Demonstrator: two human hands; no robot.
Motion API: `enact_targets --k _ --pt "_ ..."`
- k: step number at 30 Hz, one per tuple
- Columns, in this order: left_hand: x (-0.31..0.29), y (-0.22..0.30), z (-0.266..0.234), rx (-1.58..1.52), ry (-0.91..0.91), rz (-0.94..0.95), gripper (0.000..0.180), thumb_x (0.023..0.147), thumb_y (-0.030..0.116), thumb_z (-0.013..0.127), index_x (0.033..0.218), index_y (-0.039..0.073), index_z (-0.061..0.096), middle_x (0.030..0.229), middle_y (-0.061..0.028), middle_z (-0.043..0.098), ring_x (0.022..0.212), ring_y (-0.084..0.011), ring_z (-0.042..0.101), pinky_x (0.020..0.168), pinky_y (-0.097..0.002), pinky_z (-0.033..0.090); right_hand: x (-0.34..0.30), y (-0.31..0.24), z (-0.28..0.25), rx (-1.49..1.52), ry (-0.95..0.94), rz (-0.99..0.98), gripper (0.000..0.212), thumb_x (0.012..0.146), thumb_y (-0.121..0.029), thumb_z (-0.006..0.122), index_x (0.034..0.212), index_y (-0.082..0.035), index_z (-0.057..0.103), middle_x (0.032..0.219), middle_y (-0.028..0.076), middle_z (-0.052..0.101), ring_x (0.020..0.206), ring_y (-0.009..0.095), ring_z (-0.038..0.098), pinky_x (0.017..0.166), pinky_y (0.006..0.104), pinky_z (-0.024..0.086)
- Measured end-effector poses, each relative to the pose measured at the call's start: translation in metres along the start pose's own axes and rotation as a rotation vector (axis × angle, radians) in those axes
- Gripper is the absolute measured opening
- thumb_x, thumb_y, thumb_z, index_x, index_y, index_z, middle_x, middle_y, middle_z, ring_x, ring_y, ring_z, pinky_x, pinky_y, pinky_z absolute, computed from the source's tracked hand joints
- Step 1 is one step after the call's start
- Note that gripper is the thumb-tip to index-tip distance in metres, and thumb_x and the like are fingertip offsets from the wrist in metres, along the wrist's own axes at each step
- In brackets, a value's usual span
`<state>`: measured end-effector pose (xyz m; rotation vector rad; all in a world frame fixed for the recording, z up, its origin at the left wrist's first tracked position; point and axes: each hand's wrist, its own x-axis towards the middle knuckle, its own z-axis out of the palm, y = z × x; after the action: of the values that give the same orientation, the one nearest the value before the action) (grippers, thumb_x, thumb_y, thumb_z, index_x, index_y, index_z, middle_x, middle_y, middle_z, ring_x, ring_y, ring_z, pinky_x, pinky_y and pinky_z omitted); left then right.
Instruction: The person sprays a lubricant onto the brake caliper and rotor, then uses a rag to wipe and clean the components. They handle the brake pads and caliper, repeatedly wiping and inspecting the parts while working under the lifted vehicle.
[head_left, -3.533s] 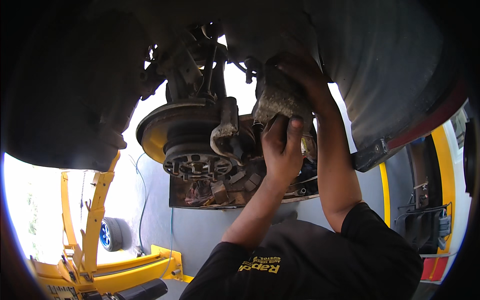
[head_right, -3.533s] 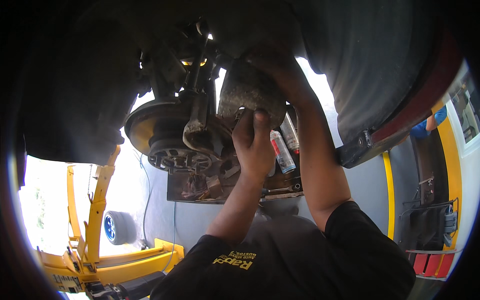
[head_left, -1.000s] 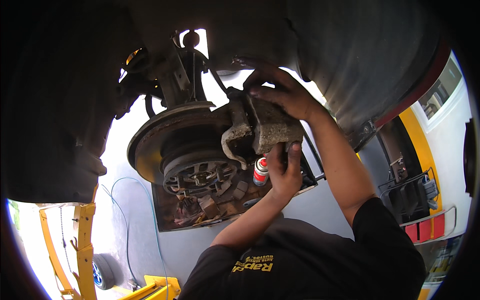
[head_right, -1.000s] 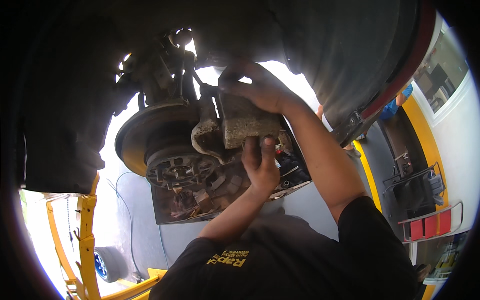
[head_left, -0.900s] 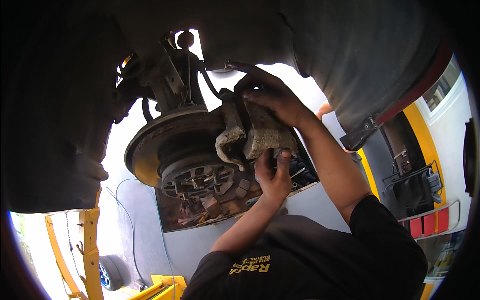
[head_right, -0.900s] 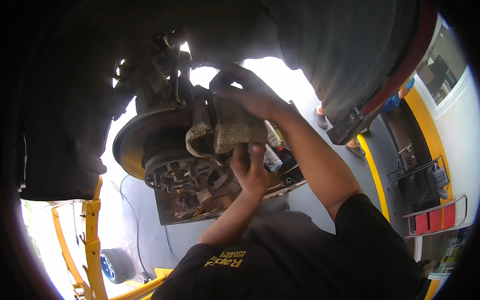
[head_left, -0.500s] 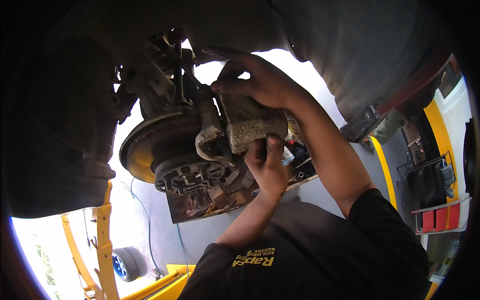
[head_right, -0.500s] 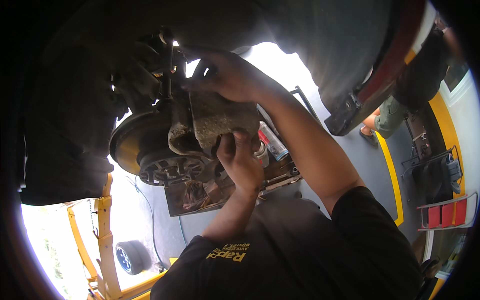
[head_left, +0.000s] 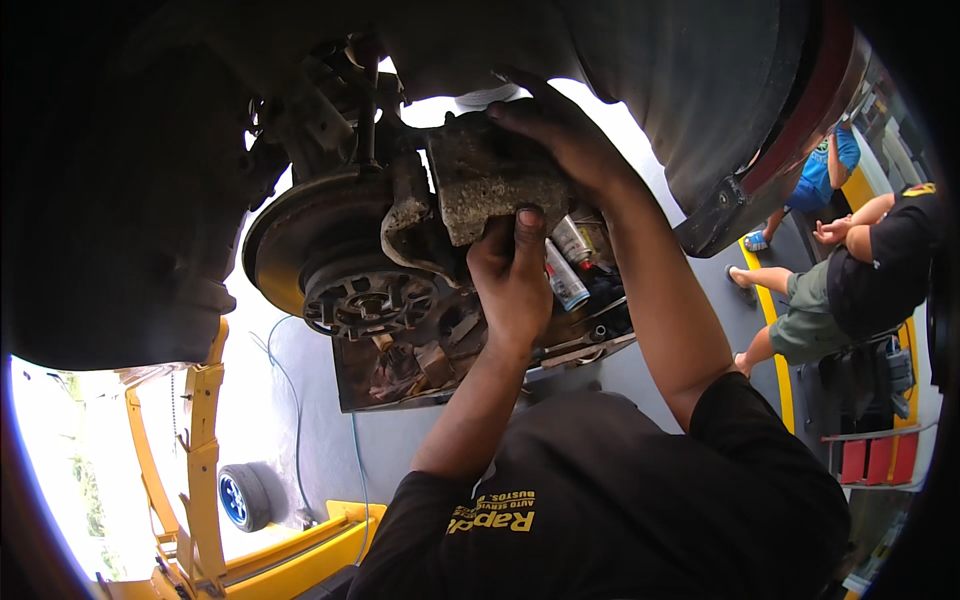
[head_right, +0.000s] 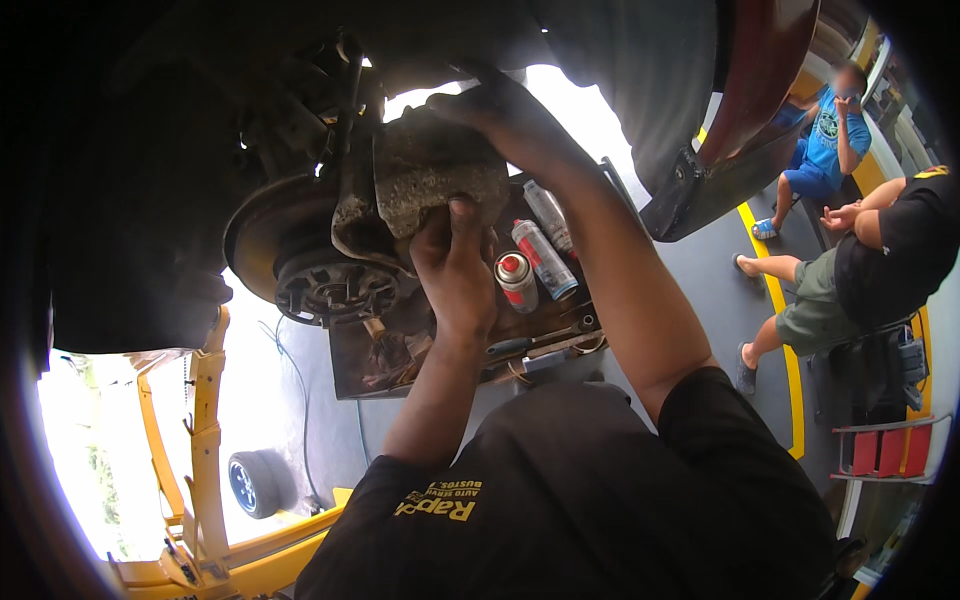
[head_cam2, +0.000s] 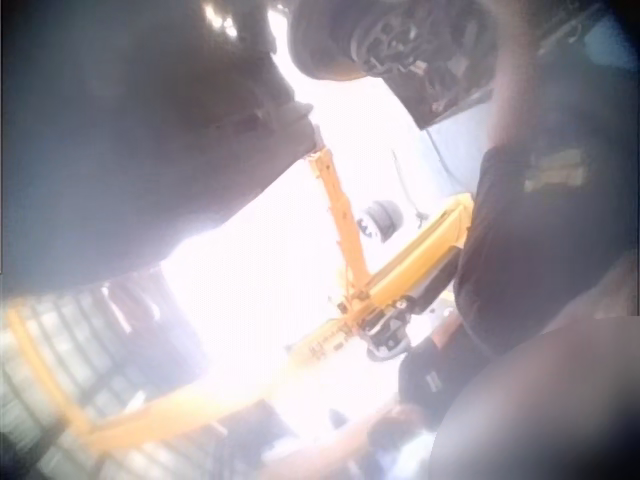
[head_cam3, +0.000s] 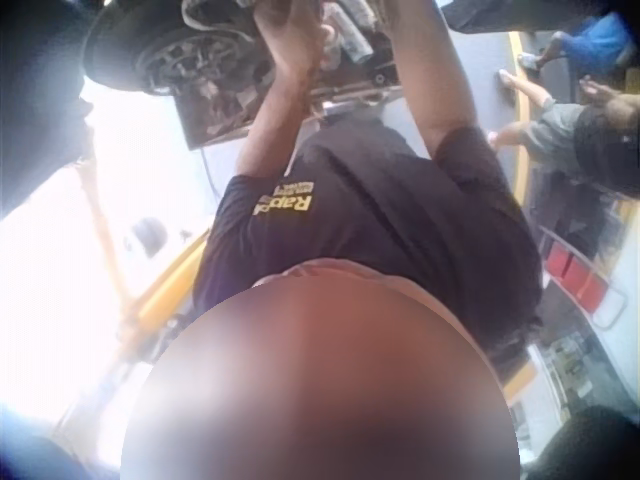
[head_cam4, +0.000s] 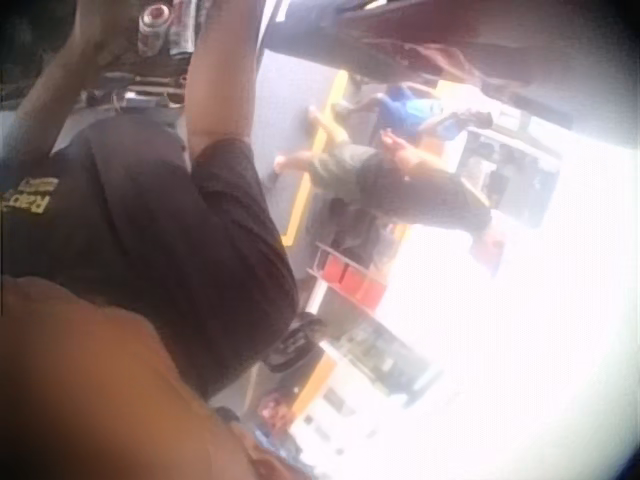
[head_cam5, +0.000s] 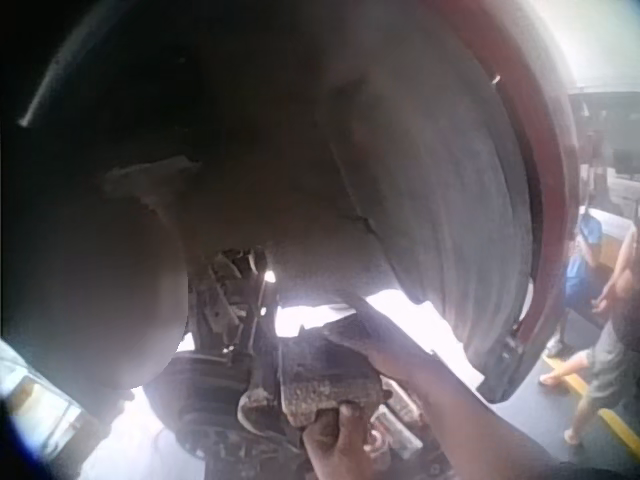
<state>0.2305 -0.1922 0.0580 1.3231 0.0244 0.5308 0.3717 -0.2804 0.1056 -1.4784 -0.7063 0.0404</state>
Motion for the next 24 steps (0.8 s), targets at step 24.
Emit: enact_targets --k 24 --pt "0.000 -0.006 0.012 -0.018 0.051 0.101 0.039 0.109 0.036 0.064 0.089 0.003 0.066 0.071 0.0042 0.055 0.061 -0.0042 0.044 0.055 -0.0255 0.032 0.030 -0.010 -0.011 -0.428 0.000 -0.085 0.051 0.094 -0.029 0.069 0.142 -0.013 0.067 0.141 0.010 0.069 0.126 0.023 0.067 0.110 0.0345 0.049"
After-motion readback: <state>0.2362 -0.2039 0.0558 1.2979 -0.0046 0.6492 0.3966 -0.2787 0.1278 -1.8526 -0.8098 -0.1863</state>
